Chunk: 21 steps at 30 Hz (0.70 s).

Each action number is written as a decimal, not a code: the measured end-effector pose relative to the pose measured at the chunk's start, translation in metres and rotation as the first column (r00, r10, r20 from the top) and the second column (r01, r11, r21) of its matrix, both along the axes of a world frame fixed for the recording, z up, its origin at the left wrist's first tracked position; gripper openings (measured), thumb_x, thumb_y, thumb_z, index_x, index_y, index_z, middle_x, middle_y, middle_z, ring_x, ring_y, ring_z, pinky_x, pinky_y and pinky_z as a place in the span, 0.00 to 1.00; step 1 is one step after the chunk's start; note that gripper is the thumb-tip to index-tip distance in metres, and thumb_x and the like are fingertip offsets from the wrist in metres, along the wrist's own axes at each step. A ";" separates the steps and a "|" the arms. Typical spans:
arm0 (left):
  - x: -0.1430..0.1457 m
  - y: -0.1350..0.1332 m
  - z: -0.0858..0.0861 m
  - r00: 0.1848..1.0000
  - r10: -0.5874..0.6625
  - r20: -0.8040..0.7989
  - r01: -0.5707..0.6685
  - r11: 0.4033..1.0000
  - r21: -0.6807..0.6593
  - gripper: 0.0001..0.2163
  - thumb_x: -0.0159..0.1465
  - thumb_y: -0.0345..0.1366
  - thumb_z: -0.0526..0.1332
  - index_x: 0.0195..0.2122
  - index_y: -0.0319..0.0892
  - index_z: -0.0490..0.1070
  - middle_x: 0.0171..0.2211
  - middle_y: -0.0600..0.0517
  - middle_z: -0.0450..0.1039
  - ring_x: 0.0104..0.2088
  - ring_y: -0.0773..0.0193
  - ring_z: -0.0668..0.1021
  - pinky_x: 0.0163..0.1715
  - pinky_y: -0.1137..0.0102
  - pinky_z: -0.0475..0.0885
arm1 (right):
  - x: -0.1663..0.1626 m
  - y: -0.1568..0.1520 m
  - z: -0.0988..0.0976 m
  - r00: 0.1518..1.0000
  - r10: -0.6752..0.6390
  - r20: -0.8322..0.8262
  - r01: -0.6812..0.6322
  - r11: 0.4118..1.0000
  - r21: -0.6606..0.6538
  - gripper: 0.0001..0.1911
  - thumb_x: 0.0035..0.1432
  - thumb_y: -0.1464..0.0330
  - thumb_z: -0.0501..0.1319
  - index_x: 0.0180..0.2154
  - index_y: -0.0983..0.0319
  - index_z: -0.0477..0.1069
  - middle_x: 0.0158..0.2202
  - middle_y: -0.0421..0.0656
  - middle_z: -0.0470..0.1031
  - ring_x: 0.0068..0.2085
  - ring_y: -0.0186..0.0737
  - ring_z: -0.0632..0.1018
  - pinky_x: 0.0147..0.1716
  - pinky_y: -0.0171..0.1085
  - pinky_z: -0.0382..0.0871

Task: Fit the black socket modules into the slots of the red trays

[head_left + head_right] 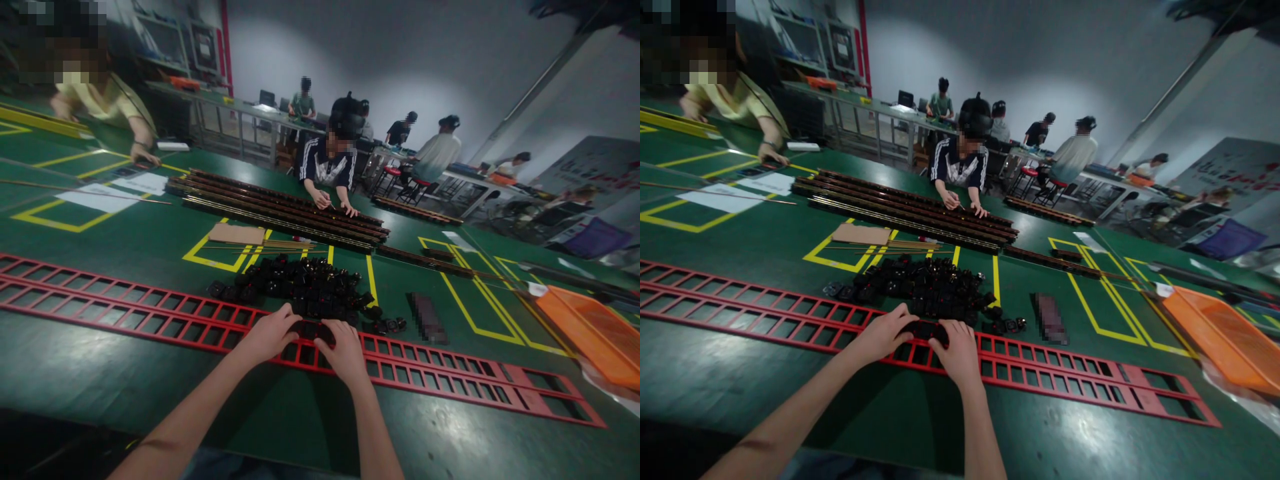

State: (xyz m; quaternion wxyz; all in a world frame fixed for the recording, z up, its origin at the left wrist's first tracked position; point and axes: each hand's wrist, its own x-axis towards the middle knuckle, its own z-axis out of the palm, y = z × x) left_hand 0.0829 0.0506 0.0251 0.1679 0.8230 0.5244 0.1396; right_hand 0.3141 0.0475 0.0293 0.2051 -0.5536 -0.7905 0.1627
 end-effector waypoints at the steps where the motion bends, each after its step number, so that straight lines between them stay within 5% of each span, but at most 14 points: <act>1: 0.000 0.000 0.001 1.000 0.002 -0.006 -0.002 1.000 -0.002 0.14 0.69 0.37 0.58 0.56 0.47 0.67 0.48 0.51 0.66 0.40 0.62 0.79 0.38 0.70 0.73 | 0.000 0.000 0.000 1.000 -0.001 0.001 0.001 1.000 0.000 0.18 0.61 0.66 0.65 0.53 0.58 0.72 0.53 0.44 0.77 0.54 0.47 0.73 0.56 0.46 0.62; 11: 0.020 0.001 0.012 0.954 0.040 -0.297 -0.019 0.997 0.073 0.10 0.66 0.32 0.62 0.49 0.43 0.72 0.48 0.47 0.70 0.50 0.53 0.74 0.47 0.60 0.72 | 0.001 0.000 -0.006 1.000 0.006 0.003 -0.006 0.999 0.034 0.18 0.61 0.66 0.64 0.53 0.58 0.72 0.52 0.44 0.77 0.53 0.47 0.74 0.54 0.46 0.63; 17: 0.022 0.004 0.023 0.955 0.010 -0.296 0.012 0.997 0.074 0.09 0.64 0.33 0.65 0.45 0.41 0.73 0.47 0.47 0.71 0.52 0.52 0.72 0.50 0.58 0.71 | 0.001 0.000 -0.003 1.000 0.004 0.008 -0.004 1.000 0.017 0.17 0.61 0.67 0.64 0.53 0.58 0.72 0.53 0.45 0.77 0.54 0.46 0.74 0.55 0.46 0.63; 21: 0.026 -0.003 0.023 0.943 0.008 -0.334 0.026 0.995 0.098 0.09 0.67 0.28 0.58 0.47 0.38 0.72 0.47 0.44 0.71 0.51 0.51 0.72 0.49 0.57 0.71 | 0.000 -0.001 -0.002 1.000 0.010 0.028 -0.011 1.000 0.018 0.18 0.61 0.67 0.64 0.53 0.59 0.72 0.53 0.44 0.77 0.55 0.45 0.73 0.56 0.45 0.63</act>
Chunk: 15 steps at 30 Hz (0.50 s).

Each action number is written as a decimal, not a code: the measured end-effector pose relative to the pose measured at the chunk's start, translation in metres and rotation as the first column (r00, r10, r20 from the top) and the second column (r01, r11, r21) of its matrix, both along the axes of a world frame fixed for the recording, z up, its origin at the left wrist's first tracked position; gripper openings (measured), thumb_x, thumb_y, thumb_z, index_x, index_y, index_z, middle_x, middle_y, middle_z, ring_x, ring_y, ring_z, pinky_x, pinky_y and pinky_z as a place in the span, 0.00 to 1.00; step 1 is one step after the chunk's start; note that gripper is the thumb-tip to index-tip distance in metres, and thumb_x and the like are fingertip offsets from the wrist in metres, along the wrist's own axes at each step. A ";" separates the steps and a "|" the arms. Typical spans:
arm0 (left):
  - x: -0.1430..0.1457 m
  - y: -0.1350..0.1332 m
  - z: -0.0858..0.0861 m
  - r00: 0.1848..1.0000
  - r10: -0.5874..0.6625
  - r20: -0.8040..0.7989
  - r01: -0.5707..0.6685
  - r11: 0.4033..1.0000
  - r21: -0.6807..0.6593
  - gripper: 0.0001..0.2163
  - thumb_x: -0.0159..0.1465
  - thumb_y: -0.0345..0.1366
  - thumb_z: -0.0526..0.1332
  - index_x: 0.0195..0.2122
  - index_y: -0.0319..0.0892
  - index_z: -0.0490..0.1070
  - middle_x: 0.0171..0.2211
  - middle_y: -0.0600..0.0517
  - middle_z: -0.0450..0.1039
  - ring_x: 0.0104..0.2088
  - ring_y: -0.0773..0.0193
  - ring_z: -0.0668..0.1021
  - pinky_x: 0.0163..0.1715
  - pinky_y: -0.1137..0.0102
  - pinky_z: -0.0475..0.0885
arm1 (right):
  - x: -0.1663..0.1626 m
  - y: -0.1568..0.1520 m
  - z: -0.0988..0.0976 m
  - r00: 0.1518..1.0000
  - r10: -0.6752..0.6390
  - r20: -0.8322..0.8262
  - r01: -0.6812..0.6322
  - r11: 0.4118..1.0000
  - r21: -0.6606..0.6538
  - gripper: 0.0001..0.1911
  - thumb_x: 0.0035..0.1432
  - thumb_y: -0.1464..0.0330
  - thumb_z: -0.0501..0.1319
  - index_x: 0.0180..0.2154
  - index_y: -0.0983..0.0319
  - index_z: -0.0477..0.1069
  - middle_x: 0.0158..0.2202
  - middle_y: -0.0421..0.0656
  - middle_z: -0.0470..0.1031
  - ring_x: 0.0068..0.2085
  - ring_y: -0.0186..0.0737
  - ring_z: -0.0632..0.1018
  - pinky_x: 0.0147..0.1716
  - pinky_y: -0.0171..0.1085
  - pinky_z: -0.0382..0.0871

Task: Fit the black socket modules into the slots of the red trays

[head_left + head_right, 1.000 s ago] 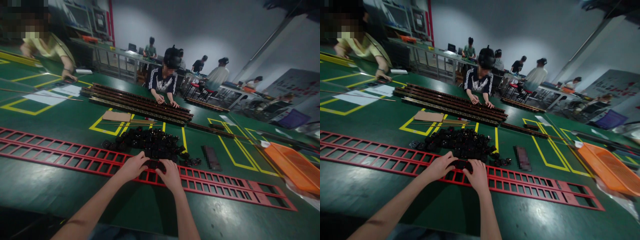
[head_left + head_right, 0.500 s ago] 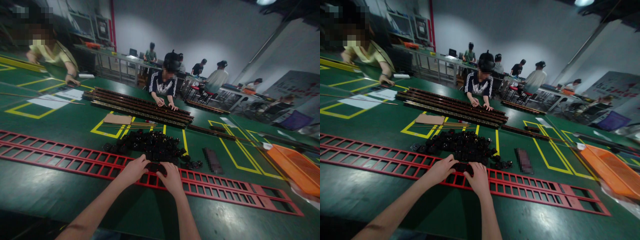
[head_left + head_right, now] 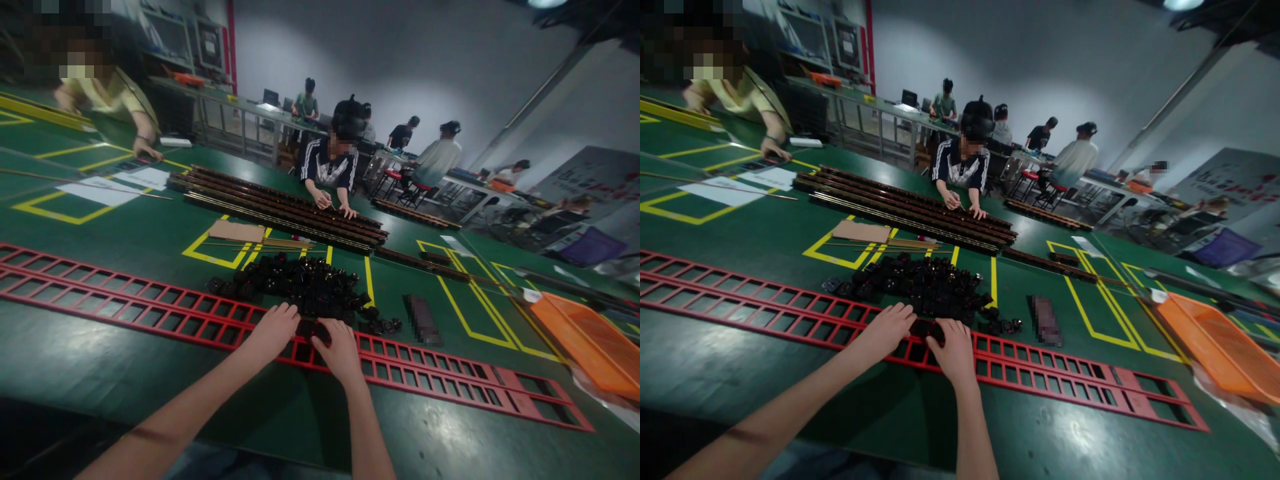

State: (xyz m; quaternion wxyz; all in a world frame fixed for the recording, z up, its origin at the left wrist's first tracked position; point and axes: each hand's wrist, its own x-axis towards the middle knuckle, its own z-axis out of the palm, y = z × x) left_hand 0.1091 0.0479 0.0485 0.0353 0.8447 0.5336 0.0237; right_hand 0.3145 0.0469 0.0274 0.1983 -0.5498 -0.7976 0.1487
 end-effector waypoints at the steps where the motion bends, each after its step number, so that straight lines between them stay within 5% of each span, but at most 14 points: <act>1: 0.002 -0.002 0.000 1.000 0.006 -0.016 -0.006 1.000 0.010 0.10 0.67 0.25 0.56 0.47 0.37 0.72 0.48 0.43 0.71 0.50 0.51 0.72 0.48 0.57 0.71 | 0.000 0.000 0.000 1.000 0.003 0.008 -0.003 1.000 -0.001 0.18 0.62 0.67 0.64 0.53 0.59 0.72 0.53 0.44 0.76 0.55 0.45 0.73 0.56 0.45 0.63; 4: 0.005 -0.003 -0.001 0.999 0.020 -0.033 -0.020 1.000 0.024 0.13 0.66 0.22 0.53 0.47 0.37 0.72 0.48 0.42 0.71 0.49 0.52 0.72 0.47 0.57 0.71 | -0.001 0.000 0.002 0.999 0.016 0.036 -0.016 1.000 -0.009 0.19 0.62 0.68 0.63 0.55 0.59 0.71 0.54 0.45 0.76 0.55 0.46 0.73 0.56 0.46 0.63; 9: 0.001 0.007 0.000 1.000 -0.024 0.017 0.024 1.000 -0.008 0.08 0.64 0.27 0.62 0.44 0.41 0.72 0.47 0.45 0.71 0.50 0.52 0.72 0.48 0.59 0.70 | -0.008 0.001 0.016 0.984 0.072 0.163 -0.072 0.997 -0.009 0.21 0.60 0.72 0.60 0.56 0.58 0.71 0.54 0.47 0.74 0.56 0.49 0.71 0.56 0.48 0.64; 15: 0.003 0.012 0.000 0.998 -0.070 0.002 0.070 0.997 -0.015 0.14 0.58 0.19 0.61 0.43 0.40 0.71 0.47 0.44 0.70 0.49 0.53 0.72 0.47 0.61 0.71 | -0.024 0.009 0.035 0.938 0.173 0.302 -0.175 0.984 -0.020 0.18 0.56 0.77 0.58 0.47 0.60 0.75 0.48 0.49 0.73 0.51 0.50 0.70 0.50 0.46 0.68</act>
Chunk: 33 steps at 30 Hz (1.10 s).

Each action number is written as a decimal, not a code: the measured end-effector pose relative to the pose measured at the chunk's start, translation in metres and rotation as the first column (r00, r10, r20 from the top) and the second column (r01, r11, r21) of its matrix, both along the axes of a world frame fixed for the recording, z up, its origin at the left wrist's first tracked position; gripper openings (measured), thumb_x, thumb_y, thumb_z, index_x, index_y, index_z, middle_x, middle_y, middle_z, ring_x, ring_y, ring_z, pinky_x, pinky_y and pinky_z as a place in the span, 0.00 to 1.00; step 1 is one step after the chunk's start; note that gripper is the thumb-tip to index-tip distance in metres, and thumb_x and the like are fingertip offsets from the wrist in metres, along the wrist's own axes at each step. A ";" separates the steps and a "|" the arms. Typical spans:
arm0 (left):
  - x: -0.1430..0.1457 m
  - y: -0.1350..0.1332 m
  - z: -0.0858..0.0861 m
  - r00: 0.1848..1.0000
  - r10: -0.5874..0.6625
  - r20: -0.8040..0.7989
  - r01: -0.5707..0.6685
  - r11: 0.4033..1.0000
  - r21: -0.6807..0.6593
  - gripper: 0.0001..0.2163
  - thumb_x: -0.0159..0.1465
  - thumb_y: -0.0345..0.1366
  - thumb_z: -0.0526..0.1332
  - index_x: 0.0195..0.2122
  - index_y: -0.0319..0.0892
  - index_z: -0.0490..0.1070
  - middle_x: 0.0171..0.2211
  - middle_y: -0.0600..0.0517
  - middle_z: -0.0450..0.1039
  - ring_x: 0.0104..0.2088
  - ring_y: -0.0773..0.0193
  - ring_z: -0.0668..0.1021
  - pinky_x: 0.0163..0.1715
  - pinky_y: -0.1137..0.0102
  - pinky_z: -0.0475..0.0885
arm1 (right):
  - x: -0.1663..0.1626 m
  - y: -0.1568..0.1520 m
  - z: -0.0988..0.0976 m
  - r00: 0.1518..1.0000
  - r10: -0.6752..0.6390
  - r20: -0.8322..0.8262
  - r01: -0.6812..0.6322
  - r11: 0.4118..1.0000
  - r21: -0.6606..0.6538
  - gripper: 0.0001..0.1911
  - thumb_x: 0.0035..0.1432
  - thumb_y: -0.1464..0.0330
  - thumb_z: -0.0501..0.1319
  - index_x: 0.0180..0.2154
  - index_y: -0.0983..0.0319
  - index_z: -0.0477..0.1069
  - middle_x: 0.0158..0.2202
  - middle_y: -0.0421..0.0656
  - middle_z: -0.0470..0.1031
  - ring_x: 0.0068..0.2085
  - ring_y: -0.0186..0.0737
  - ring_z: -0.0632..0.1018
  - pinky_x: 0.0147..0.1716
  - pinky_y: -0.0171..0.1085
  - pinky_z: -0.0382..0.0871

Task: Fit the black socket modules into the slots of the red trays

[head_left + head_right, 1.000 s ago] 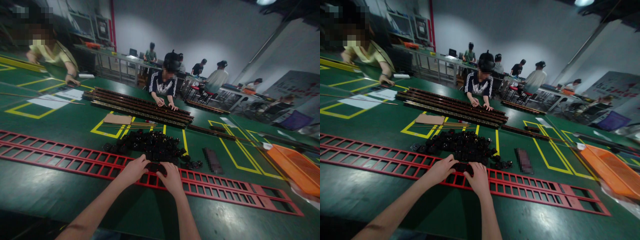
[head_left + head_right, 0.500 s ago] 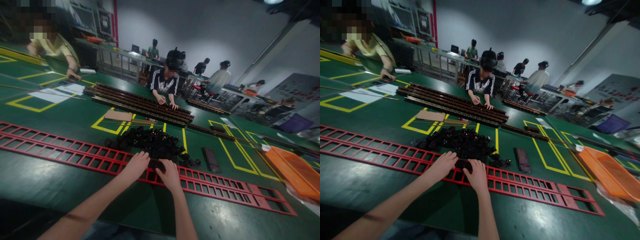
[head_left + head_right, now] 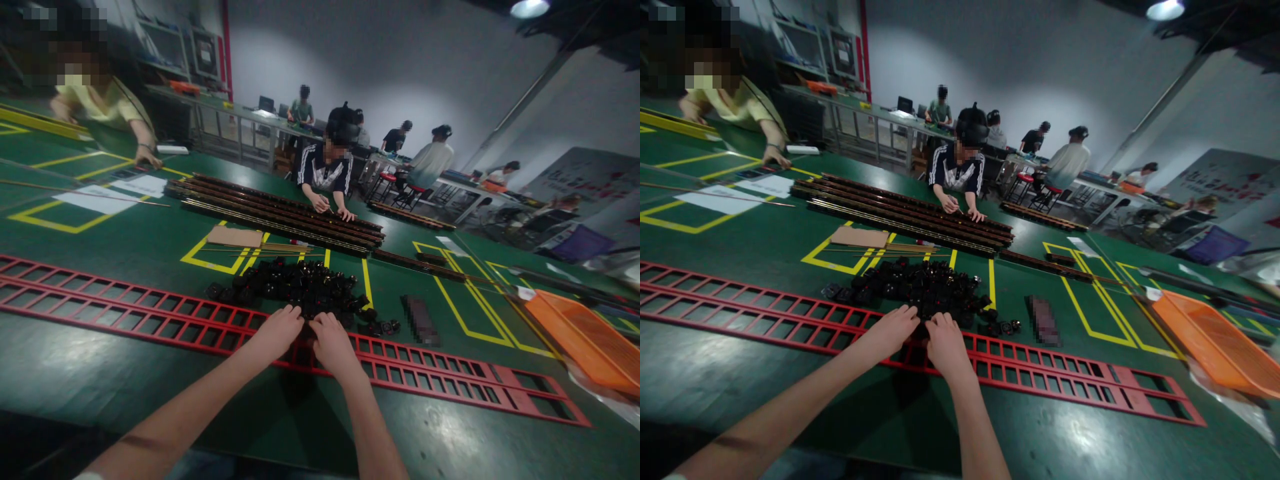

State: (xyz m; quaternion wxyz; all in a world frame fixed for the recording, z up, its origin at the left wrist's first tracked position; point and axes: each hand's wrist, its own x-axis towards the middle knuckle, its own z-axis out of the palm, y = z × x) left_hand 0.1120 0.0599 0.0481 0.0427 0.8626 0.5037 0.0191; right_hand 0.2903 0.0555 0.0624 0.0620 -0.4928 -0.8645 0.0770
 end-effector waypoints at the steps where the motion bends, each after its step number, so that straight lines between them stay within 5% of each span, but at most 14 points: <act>1: 0.001 -0.001 -0.001 1.000 0.003 -0.005 -0.003 1.000 -0.001 0.15 0.57 0.18 0.61 0.44 0.39 0.71 0.48 0.44 0.69 0.49 0.53 0.72 0.46 0.61 0.71 | -0.001 0.002 0.001 1.000 0.005 -0.001 -0.005 1.000 -0.010 0.18 0.55 0.78 0.58 0.46 0.61 0.75 0.47 0.49 0.73 0.50 0.50 0.70 0.50 0.45 0.68; 15: 0.005 -0.010 0.003 1.000 0.019 -0.024 -0.019 1.000 0.010 0.14 0.59 0.19 0.61 0.46 0.36 0.71 0.45 0.40 0.69 0.47 0.51 0.73 0.43 0.60 0.74 | 0.001 0.020 0.003 0.997 0.039 -0.067 -0.046 0.994 -0.096 0.14 0.53 0.76 0.65 0.43 0.61 0.76 0.44 0.46 0.75 0.47 0.46 0.72 0.48 0.41 0.70; 23: 0.010 -0.012 0.002 0.996 0.081 0.047 -0.083 0.996 0.032 0.09 0.67 0.35 0.60 0.47 0.41 0.73 0.45 0.43 0.70 0.48 0.52 0.72 0.45 0.60 0.72 | 0.022 0.005 -0.003 0.994 0.009 -0.113 -0.016 0.998 -0.055 0.21 0.57 0.75 0.62 0.53 0.60 0.75 0.49 0.47 0.73 0.51 0.47 0.72 0.55 0.43 0.68; 33: 0.001 -0.011 -0.009 0.995 0.070 0.069 -0.071 0.997 0.022 0.16 0.66 0.31 0.61 0.55 0.42 0.69 0.48 0.42 0.70 0.50 0.52 0.72 0.48 0.59 0.71 | 0.033 0.003 -0.016 0.985 -0.048 -0.165 0.038 0.998 -0.058 0.18 0.61 0.72 0.63 0.53 0.60 0.75 0.50 0.47 0.75 0.52 0.46 0.73 0.55 0.44 0.68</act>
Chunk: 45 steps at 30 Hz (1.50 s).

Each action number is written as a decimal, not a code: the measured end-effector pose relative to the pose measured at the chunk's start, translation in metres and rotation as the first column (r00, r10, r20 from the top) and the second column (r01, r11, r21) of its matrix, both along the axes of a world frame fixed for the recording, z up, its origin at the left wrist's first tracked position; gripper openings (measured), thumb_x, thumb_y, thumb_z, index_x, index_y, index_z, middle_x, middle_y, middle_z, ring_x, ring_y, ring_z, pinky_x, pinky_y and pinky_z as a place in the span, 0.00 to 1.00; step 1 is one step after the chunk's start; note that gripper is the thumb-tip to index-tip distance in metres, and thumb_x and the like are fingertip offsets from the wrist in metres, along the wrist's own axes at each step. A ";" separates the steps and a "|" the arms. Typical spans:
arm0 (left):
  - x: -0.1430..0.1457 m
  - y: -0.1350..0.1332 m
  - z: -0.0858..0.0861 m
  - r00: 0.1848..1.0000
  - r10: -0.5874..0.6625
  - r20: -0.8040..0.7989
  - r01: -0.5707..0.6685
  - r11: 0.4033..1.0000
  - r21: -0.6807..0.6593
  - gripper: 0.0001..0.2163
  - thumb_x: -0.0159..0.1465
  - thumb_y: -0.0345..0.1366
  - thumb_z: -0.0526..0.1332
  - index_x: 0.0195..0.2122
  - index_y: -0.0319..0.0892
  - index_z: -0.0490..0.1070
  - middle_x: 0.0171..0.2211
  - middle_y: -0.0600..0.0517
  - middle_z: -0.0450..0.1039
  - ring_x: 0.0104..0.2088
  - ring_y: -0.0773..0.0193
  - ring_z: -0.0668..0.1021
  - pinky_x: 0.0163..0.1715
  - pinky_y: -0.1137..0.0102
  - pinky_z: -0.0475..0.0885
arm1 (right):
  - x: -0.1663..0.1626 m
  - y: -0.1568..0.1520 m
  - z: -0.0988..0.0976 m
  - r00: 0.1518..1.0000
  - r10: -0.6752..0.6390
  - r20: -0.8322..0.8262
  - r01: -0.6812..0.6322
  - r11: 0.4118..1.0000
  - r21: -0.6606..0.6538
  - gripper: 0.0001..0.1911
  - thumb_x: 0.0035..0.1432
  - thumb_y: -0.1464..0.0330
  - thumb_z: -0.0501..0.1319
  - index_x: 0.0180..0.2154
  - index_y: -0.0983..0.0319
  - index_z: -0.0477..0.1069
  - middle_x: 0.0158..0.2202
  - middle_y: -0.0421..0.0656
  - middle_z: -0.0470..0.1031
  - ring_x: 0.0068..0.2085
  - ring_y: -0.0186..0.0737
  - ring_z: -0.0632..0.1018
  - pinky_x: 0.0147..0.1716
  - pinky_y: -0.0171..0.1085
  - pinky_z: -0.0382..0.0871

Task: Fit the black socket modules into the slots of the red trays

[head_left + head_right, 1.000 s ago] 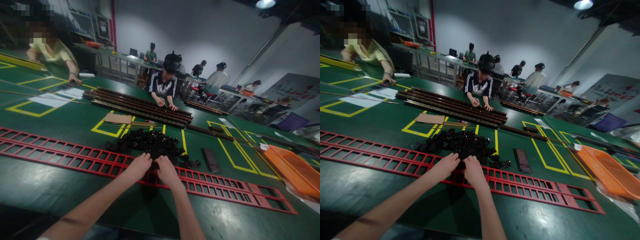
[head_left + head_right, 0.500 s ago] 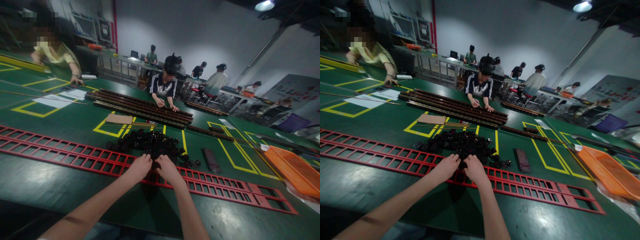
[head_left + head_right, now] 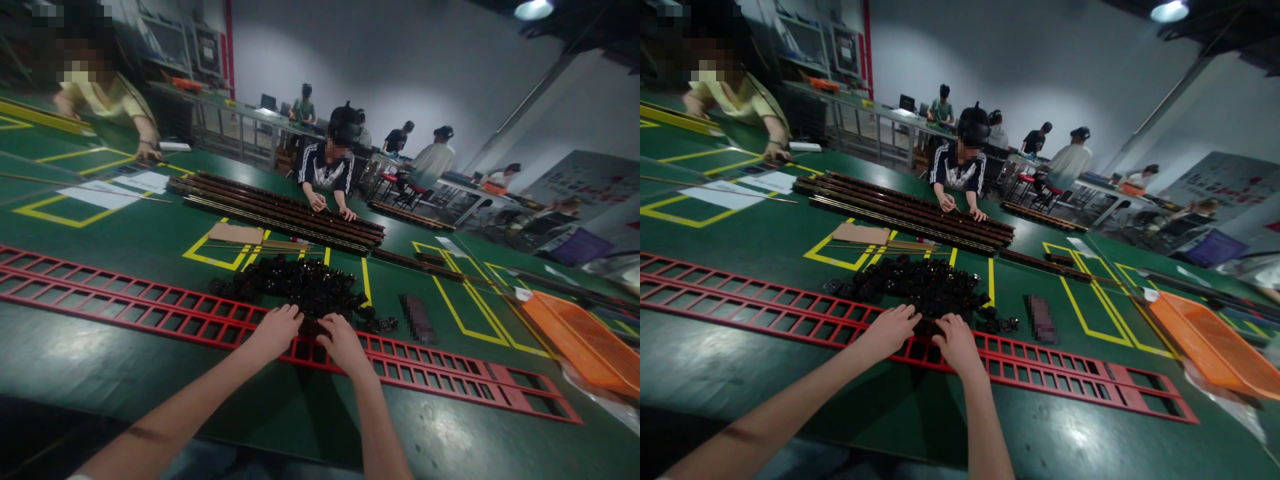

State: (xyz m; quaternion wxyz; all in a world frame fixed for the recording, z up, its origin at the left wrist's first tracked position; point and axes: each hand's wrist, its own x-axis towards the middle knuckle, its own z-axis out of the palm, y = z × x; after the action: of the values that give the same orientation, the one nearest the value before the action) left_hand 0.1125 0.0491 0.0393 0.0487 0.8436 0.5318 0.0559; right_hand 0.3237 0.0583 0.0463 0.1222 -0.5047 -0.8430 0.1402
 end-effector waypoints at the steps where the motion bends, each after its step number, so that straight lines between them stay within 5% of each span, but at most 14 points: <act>1: -0.004 0.002 -0.002 1.000 -0.012 0.005 0.012 1.000 -0.004 0.17 0.65 0.31 0.61 0.56 0.42 0.69 0.49 0.43 0.70 0.51 0.52 0.72 0.49 0.60 0.71 | 0.000 0.000 0.000 1.000 -0.001 0.003 0.001 1.000 -0.006 0.18 0.61 0.71 0.63 0.53 0.59 0.75 0.51 0.47 0.75 0.53 0.46 0.73 0.55 0.44 0.68; 10: -0.007 0.003 -0.009 0.999 -0.053 0.003 0.053 0.999 -0.012 0.17 0.64 0.26 0.59 0.54 0.41 0.70 0.49 0.44 0.70 0.51 0.52 0.71 0.48 0.60 0.70 | -0.001 -0.004 -0.010 0.992 -0.071 -0.102 0.072 0.997 0.011 0.18 0.59 0.75 0.64 0.51 0.61 0.73 0.50 0.46 0.76 0.52 0.47 0.73 0.53 0.43 0.69; 16: -0.027 0.002 -0.011 0.995 -0.077 0.065 0.074 0.996 0.056 0.17 0.69 0.33 0.57 0.59 0.46 0.67 0.53 0.46 0.71 0.54 0.54 0.72 0.52 0.59 0.68 | -0.006 -0.003 -0.002 0.998 -0.053 -0.032 0.052 0.999 -0.015 0.18 0.60 0.72 0.64 0.52 0.61 0.74 0.51 0.47 0.75 0.53 0.49 0.73 0.55 0.45 0.68; 23: -0.088 0.013 -0.009 0.970 0.228 0.084 -0.238 0.959 0.155 0.18 0.69 0.34 0.56 0.59 0.48 0.69 0.63 0.46 0.65 0.61 0.51 0.66 0.56 0.56 0.66 | -0.034 -0.006 -0.007 0.999 -0.042 -0.003 0.042 0.999 0.035 0.18 0.64 0.66 0.63 0.55 0.60 0.72 0.53 0.48 0.75 0.55 0.51 0.72 0.55 0.47 0.68; 30: -0.100 0.024 -0.011 0.998 0.067 0.009 -0.068 0.980 0.188 0.16 0.69 0.30 0.54 0.54 0.44 0.75 0.58 0.44 0.69 0.54 0.52 0.71 0.50 0.59 0.70 | -0.048 -0.007 -0.020 0.999 -0.022 -0.044 0.026 0.994 0.104 0.18 0.65 0.66 0.62 0.55 0.60 0.72 0.53 0.48 0.75 0.54 0.50 0.72 0.54 0.48 0.67; 39: -0.112 0.044 -0.037 0.975 0.029 0.218 -0.074 0.977 0.200 0.13 0.68 0.29 0.53 0.43 0.40 0.77 0.51 0.43 0.75 0.59 0.54 0.72 0.58 0.58 0.67 | -0.045 -0.011 -0.025 0.996 -0.013 -0.089 0.026 0.989 0.143 0.18 0.65 0.66 0.62 0.56 0.59 0.71 0.54 0.48 0.75 0.55 0.50 0.72 0.55 0.49 0.67; 45: -0.096 0.033 -0.031 0.887 0.094 0.453 -0.210 0.955 0.212 0.13 0.70 0.35 0.52 0.51 0.40 0.71 0.52 0.42 0.74 0.53 0.54 0.76 0.57 0.56 0.69 | -0.046 -0.010 -0.026 0.996 -0.012 -0.084 0.026 0.986 0.163 0.18 0.65 0.67 0.62 0.56 0.59 0.71 0.52 0.48 0.75 0.53 0.49 0.72 0.53 0.48 0.67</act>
State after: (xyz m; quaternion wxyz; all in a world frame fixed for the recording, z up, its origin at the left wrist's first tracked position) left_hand 0.0162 0.0818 0.0082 0.0534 0.7639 0.5604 0.3155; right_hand 0.2779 0.0482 0.0202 0.1993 -0.4947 -0.8411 0.0902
